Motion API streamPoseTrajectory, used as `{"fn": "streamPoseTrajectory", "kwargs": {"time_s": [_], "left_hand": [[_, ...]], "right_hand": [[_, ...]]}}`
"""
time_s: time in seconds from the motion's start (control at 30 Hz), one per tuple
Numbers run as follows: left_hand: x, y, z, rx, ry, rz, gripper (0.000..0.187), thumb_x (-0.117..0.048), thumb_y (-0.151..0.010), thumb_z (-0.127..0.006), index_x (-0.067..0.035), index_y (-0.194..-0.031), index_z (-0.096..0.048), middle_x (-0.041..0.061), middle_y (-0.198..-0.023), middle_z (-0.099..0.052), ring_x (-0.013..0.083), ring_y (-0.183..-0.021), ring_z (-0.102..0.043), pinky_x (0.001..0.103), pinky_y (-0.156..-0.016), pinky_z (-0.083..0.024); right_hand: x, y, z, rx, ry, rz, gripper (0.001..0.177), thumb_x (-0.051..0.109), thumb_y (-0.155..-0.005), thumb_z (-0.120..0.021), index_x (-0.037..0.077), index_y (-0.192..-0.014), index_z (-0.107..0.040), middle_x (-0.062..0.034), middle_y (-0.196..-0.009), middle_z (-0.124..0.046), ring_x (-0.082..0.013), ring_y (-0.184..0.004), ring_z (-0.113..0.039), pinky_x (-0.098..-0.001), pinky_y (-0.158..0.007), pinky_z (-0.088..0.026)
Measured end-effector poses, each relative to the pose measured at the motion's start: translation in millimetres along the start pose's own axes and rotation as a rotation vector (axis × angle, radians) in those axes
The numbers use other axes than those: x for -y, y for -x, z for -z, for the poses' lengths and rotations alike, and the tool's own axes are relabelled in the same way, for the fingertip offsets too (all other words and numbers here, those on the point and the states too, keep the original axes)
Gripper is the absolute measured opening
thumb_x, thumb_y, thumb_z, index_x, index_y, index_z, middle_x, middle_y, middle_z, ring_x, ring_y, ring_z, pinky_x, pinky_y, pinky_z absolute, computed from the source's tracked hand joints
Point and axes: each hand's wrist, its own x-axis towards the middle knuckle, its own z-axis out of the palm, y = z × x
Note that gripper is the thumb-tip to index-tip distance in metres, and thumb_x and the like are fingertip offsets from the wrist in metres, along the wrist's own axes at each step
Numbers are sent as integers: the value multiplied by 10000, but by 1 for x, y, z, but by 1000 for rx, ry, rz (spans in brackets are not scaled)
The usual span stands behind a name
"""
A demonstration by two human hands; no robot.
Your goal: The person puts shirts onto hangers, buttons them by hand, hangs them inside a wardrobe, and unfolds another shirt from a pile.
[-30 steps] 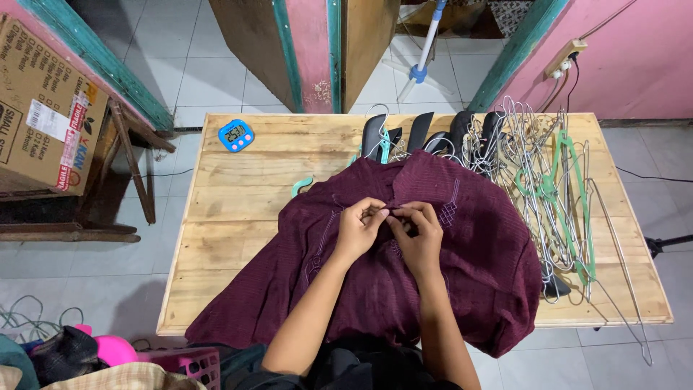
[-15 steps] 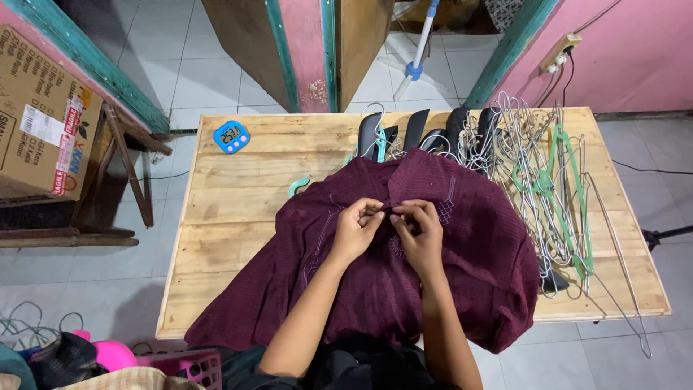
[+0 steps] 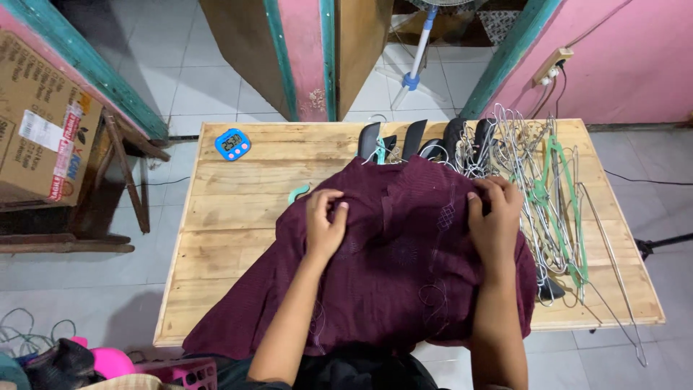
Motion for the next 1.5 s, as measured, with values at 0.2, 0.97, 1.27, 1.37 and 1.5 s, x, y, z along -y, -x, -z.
{"fn": "streamPoseTrajectory", "kwargs": {"time_s": [0.2,0.97,1.27,1.37,1.5], "left_hand": [[60,-16,28,105,-574,64,525,-295,-889,-742,-15,-1304,-587,207,-1310,-582,439,-1282,-437,575,-1050,-312],[28,-12,64,-118,-319,-36,90,-81,-992,-597,-38,-1064,-630,140,-986,-690,330,-933,-637,453,-956,-401],[-16,-6,86,-123,-160,-193,156,5,-925,-652,-19,-1078,-665,139,-1045,-715,341,-988,-682,420,-892,-503],[-31,-8,85,-31,-68,-217,185,16,-911,-619,-36,-1085,-655,145,-1082,-698,349,-1058,-668,399,-943,-509],[-52,-14,80,6,-112,-275,209,-43,-825,-679,-20,-1023,-616,157,-1061,-688,373,-1057,-625,412,-984,-452]], "right_hand": [[-17,-13,-12,119,289,-110,360,229,-893,-769,69,-1212,-722,-178,-1220,-646,-398,-1166,-537,-543,-989,-336],[0,7,21,104,-14,29,299,104,-928,-756,93,-1226,-744,-130,-1000,-552,-316,-932,-578,-418,-862,-502],[-12,28,32,-2,-36,-1,178,79,-981,-740,31,-1117,-635,-146,-1069,-671,-336,-972,-649,-414,-878,-511],[-24,36,33,-99,-134,-27,142,47,-979,-716,13,-1056,-602,-139,-1025,-665,-302,-936,-655,-382,-901,-517],[-32,51,35,-201,-204,-6,109,-13,-961,-665,-2,-998,-563,-140,-1019,-654,-275,-932,-641,-319,-885,-503]]}}
